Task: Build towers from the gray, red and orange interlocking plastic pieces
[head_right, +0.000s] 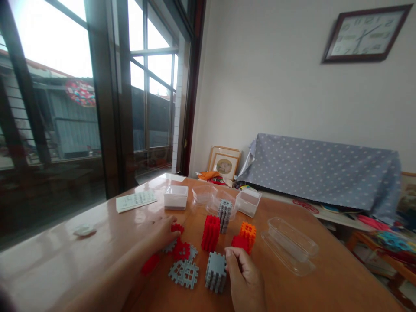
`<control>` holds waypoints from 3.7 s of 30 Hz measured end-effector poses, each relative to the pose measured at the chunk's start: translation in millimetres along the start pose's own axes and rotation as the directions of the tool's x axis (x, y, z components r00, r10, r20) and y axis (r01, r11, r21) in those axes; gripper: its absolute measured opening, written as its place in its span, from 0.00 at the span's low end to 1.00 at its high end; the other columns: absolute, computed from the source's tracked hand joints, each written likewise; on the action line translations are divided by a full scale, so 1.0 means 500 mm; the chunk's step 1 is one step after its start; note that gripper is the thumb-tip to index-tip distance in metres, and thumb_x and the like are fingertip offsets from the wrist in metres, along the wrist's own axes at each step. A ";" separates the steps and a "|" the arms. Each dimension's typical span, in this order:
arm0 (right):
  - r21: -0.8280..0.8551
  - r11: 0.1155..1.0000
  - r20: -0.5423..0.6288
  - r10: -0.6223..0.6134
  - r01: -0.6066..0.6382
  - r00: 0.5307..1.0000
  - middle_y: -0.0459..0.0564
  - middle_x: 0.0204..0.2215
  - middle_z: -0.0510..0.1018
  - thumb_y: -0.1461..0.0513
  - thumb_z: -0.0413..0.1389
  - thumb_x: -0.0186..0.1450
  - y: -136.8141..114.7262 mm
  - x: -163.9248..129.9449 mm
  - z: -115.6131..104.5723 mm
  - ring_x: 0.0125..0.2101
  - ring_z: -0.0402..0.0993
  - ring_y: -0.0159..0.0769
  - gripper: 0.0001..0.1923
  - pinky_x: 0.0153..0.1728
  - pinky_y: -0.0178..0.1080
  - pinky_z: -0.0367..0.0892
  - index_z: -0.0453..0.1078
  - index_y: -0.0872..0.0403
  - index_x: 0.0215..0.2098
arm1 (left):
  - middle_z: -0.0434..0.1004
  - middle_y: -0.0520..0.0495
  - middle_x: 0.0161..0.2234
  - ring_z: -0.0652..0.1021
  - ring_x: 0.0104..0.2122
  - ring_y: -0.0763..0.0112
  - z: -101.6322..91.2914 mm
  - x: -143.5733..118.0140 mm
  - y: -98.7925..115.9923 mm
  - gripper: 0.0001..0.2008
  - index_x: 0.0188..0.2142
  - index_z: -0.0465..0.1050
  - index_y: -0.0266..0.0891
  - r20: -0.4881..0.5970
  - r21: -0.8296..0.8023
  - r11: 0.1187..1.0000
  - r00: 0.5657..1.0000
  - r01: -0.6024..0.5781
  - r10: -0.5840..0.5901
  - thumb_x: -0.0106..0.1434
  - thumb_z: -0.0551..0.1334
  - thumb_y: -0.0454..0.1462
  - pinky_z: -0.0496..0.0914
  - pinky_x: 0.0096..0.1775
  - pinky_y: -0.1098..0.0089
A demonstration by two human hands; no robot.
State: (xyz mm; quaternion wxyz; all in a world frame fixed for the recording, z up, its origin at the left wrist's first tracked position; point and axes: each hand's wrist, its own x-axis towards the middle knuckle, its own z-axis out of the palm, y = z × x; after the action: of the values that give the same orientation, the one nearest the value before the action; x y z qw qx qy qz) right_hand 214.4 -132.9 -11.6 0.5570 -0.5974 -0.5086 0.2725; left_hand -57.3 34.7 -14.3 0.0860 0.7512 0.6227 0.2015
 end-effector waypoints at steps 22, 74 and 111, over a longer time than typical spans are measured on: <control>-0.009 0.999 -0.028 -0.031 0.031 0.999 0.44 0.25 0.70 0.42 0.52 0.70 -0.027 -0.007 0.005 0.28 0.67 0.36 0.23 0.30 0.34 0.62 0.73 0.52 0.34 | 0.76 0.48 0.36 0.77 0.37 0.65 -0.002 0.017 0.052 0.17 0.44 0.78 0.37 -0.272 -0.630 0.751 0.962 -0.198 0.025 0.55 0.61 0.33 0.71 0.41 0.66; 0.288 0.957 0.074 0.000 -0.022 0.997 0.41 0.24 0.68 0.45 0.53 0.71 -0.053 -0.017 0.007 0.26 0.62 0.32 0.22 0.29 0.33 0.59 0.68 0.51 0.28 | 0.80 0.43 0.52 0.78 0.51 0.59 -0.057 -0.128 0.178 0.27 0.58 0.72 0.46 0.023 -0.822 0.475 0.815 -0.314 0.579 0.59 0.72 0.40 0.71 0.56 0.59; 0.254 0.967 -0.087 0.033 -0.010 0.996 0.41 0.22 0.64 0.46 0.54 0.70 -0.030 0.015 -0.013 0.25 0.59 0.33 0.21 0.28 0.34 0.56 0.69 0.51 0.29 | 0.81 0.38 0.52 0.78 0.52 0.52 -0.019 0.034 0.175 0.22 0.51 0.78 0.37 0.013 -0.820 0.521 0.903 -0.237 0.430 0.57 0.71 0.40 0.66 0.58 0.53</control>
State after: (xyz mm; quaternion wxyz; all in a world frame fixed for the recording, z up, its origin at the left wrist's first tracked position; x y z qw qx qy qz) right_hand 218.4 -130.8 5.8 0.6480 -0.5388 -0.4374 0.3138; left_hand 20.0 31.4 31.0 0.4405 0.7530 0.2940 0.3904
